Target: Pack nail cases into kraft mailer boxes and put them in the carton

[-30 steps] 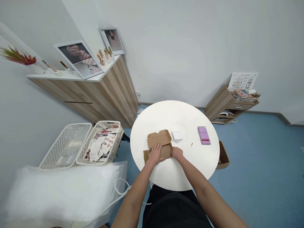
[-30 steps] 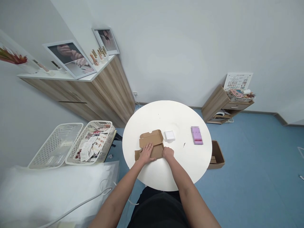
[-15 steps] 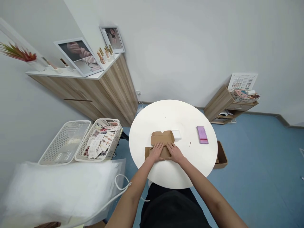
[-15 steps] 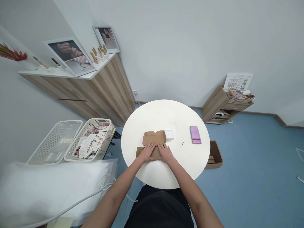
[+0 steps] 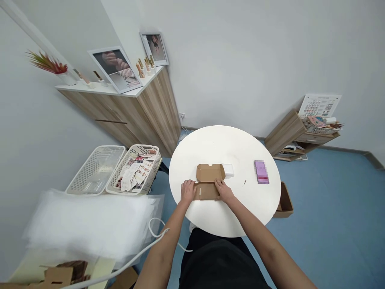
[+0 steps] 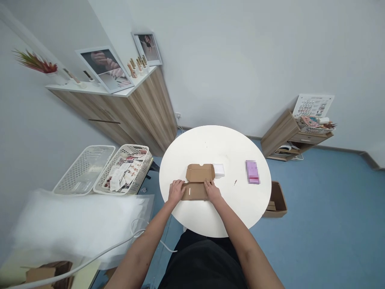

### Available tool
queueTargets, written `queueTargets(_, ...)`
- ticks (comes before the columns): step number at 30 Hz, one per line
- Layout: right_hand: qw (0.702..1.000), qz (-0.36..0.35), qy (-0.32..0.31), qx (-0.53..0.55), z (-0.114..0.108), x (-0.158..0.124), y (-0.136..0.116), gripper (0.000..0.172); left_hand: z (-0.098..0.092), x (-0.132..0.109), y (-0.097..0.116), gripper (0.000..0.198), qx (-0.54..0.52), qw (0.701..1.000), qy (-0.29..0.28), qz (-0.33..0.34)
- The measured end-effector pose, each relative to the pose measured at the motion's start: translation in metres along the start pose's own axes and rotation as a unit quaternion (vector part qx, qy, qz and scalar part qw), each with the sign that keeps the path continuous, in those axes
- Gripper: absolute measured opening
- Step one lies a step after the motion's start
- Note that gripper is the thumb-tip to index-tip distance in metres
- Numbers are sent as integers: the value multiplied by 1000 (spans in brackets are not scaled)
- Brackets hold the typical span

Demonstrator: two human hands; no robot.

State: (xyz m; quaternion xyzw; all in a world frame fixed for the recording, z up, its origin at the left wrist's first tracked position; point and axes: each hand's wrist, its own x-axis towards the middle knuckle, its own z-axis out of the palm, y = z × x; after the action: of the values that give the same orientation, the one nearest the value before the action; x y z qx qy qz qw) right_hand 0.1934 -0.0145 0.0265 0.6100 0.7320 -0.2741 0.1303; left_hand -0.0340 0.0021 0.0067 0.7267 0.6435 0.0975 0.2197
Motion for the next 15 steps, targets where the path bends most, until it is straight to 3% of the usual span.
queueTargets(3,1000,2,-2,-3,-1,-1,-1,111,3,8,6,20,-3,999,-44,-31)
queueTargets(8,1000,-3,6,-4,2,1,0,111,20,18,25,22,-18,996,-45,-79)
queueTargets(12,1000,-1,8,-8,6,3,1,111,21,11,26,22,-18,997,-24,-74)
queueTargets(15,1000,-1,12,-14,8,4,2,109,18,-1,17,19,-24,996,37,-83)
